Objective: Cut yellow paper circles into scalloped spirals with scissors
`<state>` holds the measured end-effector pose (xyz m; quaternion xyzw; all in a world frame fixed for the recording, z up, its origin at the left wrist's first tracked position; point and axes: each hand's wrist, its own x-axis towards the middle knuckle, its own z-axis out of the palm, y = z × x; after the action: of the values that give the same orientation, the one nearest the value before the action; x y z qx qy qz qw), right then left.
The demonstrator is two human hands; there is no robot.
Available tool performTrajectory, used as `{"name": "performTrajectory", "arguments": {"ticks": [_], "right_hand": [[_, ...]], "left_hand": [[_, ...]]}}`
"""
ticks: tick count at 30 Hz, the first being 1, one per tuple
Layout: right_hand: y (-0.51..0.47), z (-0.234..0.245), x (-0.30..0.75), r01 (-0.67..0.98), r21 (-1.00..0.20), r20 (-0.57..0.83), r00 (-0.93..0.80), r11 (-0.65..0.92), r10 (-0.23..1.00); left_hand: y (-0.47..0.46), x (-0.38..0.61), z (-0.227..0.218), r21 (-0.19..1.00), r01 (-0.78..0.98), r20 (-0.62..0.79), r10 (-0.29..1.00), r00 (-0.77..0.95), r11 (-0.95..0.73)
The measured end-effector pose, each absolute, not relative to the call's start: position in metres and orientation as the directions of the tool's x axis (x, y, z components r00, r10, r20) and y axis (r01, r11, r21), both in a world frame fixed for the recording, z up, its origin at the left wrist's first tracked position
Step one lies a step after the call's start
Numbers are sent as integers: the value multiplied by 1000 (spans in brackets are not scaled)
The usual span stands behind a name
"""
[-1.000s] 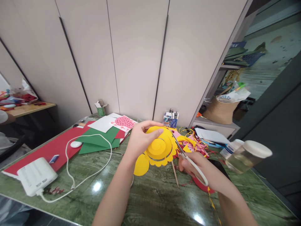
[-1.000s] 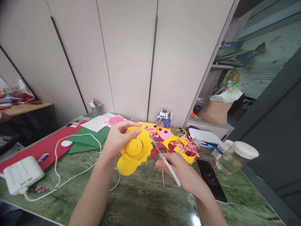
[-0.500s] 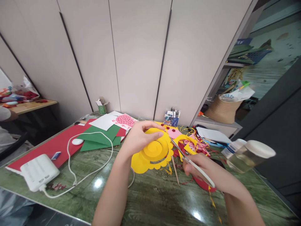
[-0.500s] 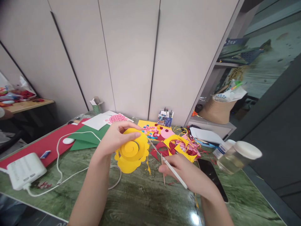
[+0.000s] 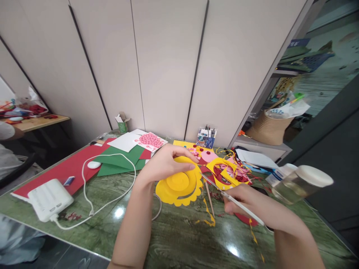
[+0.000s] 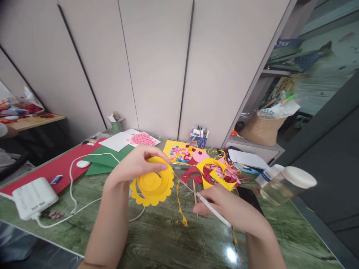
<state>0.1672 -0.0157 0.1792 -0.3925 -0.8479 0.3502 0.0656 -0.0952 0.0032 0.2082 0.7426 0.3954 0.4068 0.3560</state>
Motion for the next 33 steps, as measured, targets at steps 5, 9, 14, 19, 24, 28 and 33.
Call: {"name": "performTrajectory", "arguments": {"ticks": [5, 9, 14, 19, 24, 28, 33], "right_hand": [[-17, 180, 166, 621, -649, -189, -691, 439, 698], [-17, 179, 163, 605, -678, -210, -703, 416, 679], [-16, 177, 163, 605, -677, -214, -707, 419, 675], [-17, 177, 164, 628, -633, -207, -701, 453, 683], [-17, 176, 164, 628, -620, -203, -707, 470, 678], [-17, 175, 163, 615, -634, -182, -707, 469, 683], [-17, 173, 163, 619, -644, -223, -714, 449, 664]], "left_hand": [[5, -96, 206, 844, 331, 276, 871, 407, -423], [5, -94, 206, 849, 320, 268, 866, 423, -419], [6, -93, 206, 848, 315, 271, 860, 433, -426], [7, -94, 205, 839, 325, 265, 850, 454, -436], [8, -98, 204, 828, 316, 270, 823, 500, -463], [8, -100, 205, 805, 344, 258, 807, 531, -484], [6, -101, 207, 755, 394, 238, 778, 581, -525]]}}
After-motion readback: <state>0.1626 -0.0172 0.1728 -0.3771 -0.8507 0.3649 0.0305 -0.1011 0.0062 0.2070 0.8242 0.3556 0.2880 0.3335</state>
